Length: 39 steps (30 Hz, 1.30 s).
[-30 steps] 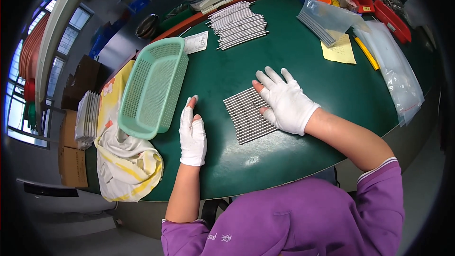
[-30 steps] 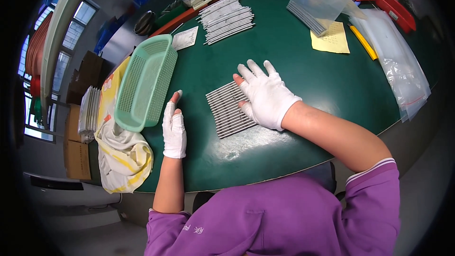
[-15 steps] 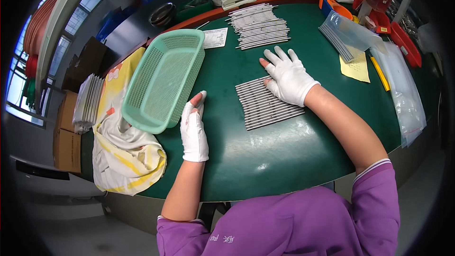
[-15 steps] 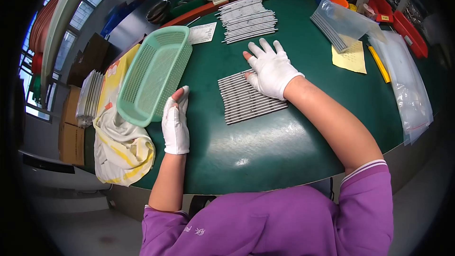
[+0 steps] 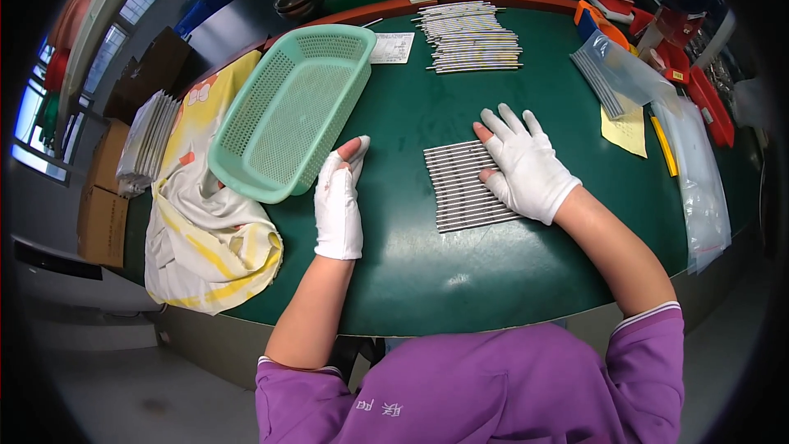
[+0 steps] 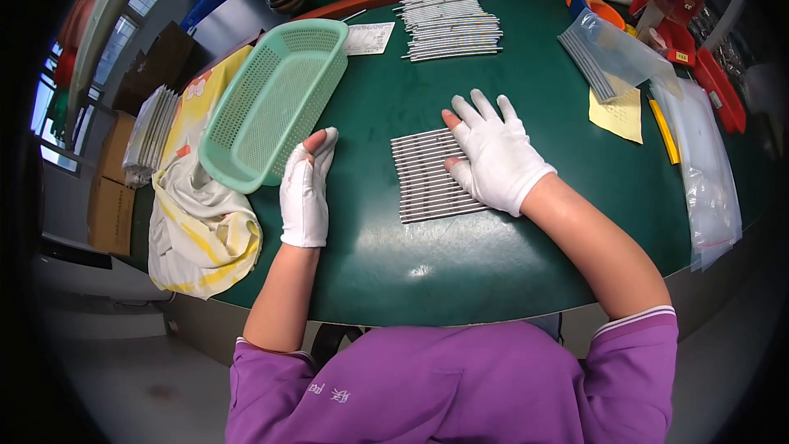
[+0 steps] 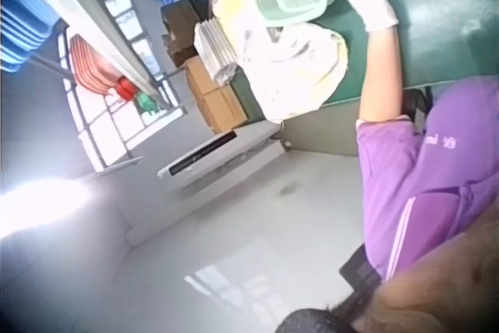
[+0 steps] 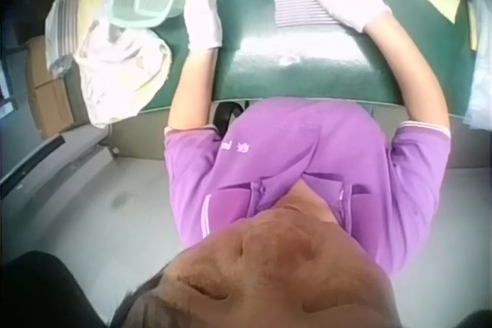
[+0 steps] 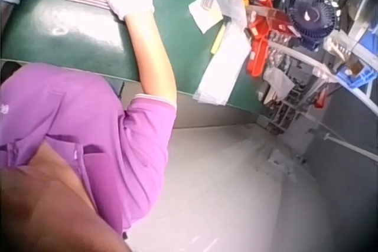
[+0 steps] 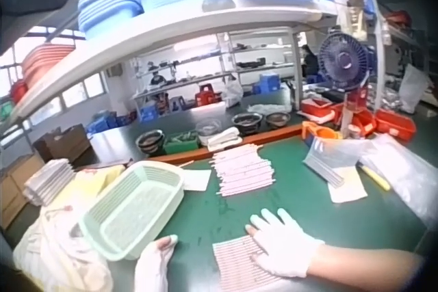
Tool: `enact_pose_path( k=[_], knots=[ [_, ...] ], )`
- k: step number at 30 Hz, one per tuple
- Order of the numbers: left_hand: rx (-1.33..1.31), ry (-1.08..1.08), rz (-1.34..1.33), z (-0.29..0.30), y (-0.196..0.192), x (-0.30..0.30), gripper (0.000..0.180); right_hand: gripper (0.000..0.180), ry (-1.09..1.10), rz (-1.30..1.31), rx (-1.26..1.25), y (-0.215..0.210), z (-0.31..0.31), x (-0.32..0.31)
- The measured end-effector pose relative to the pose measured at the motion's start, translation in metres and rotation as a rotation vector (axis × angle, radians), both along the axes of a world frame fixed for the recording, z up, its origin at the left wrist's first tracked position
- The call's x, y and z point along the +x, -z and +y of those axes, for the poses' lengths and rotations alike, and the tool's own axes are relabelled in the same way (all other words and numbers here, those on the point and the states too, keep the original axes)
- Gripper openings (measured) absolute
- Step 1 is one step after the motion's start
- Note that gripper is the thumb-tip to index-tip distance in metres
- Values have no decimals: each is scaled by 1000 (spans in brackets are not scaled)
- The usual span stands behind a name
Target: Counting, arranging, and bagging small metal tubes at a factory workbench.
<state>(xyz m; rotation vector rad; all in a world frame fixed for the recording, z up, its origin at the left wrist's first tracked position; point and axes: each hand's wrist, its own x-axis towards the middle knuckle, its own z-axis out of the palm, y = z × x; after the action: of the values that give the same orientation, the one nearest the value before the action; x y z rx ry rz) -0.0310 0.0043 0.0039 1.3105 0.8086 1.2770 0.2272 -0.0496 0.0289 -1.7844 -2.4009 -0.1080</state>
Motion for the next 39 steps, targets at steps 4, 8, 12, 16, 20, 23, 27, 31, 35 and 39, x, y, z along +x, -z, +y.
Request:
enact_pose_path(
  k=[4,8,12,16,20,23,27,31,35,39],
  knots=[
    [-21,6,-5,0,-1,3,41,62,-29,9,-29,-8,-28,-5],
    [-22,-1,11,1,-2,2,42,68,-71,43,-76,-17,-53,-11],
    [-28,-6,21,1,-3,4,43,73,-104,53,-126,-23,-76,-14],
    [-18,-3,41,2,-2,3,43,78,-109,40,-172,-25,-94,-18],
    [-8,-3,41,2,-1,4,43,86,-152,54,-224,-30,-102,-25],
    [31,-1,131,1,-4,5,42,87,-162,96,-249,-29,-96,-25],
    [70,-6,329,-3,-9,10,42,88,-174,41,-166,-23,-77,-21],
    [230,-3,513,-7,-9,13,48,82,-141,3,-104,-17,-45,-19],
    [644,139,724,-12,-5,26,85,75,-134,111,-5,-1,-10,-2],
    [759,245,1090,-33,-24,50,110,84,-184,241,-281,-31,28,5]
  ],
)
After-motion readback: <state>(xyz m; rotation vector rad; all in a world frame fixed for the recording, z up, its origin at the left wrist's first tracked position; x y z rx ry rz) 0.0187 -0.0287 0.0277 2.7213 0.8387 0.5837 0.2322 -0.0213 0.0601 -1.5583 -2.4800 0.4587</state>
